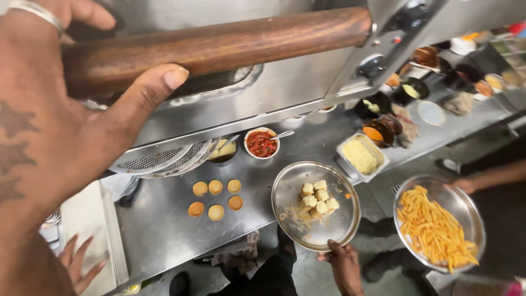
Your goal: The person assembles small food items by scooping a white creamy mixture into round pastry shells using a spoon. They place the filled shells on a metal tray and later transfer them into an oven. The person also handles a container of shredded cheese and other ingredients on the counter.
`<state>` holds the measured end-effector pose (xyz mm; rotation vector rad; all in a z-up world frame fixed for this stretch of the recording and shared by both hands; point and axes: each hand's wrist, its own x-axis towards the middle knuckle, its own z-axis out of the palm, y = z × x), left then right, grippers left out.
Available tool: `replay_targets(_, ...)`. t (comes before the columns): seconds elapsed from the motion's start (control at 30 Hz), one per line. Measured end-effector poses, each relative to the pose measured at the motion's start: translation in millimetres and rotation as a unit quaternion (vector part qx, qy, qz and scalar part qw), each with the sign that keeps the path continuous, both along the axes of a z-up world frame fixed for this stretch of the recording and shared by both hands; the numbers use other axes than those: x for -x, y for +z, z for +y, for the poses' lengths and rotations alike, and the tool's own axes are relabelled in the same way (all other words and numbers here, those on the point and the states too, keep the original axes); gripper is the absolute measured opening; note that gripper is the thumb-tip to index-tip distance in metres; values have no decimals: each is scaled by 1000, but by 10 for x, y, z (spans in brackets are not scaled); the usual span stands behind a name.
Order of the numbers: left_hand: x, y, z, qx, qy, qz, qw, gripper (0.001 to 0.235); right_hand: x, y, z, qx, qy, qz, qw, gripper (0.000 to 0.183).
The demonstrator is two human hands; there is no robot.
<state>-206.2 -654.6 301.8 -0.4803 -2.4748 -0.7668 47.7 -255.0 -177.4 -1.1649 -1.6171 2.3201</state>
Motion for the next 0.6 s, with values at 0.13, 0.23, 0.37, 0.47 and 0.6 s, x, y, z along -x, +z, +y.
replay_targets(0.13, -209, -47, -65, 126, 35, 56, 990, 54, -332, 630, 214, -26, -25, -38, 999, 24)
replay_targets(0.23, -412, -86, -54, 193, 35, 100, 975, 55, -600, 1122, 574, -22, -38, -37, 998, 28)
replay_targets(0.37, -669, -240, -131, 278, 50, 39, 958, 59, -1079, 1850, 1087, -55, 40, -27, 997, 42)
replay_targets(0.47, -795, -422, -147, 327, 59, -86, 939, 70, -1477, 2251, 1299, -87, -38, -23, 995, 53)
replay_targets(0.6, -955, -815, -266, 348, 25, -158, 924, 74, -1910, 2873, 1560, -108, -7, 32, 994, 55)
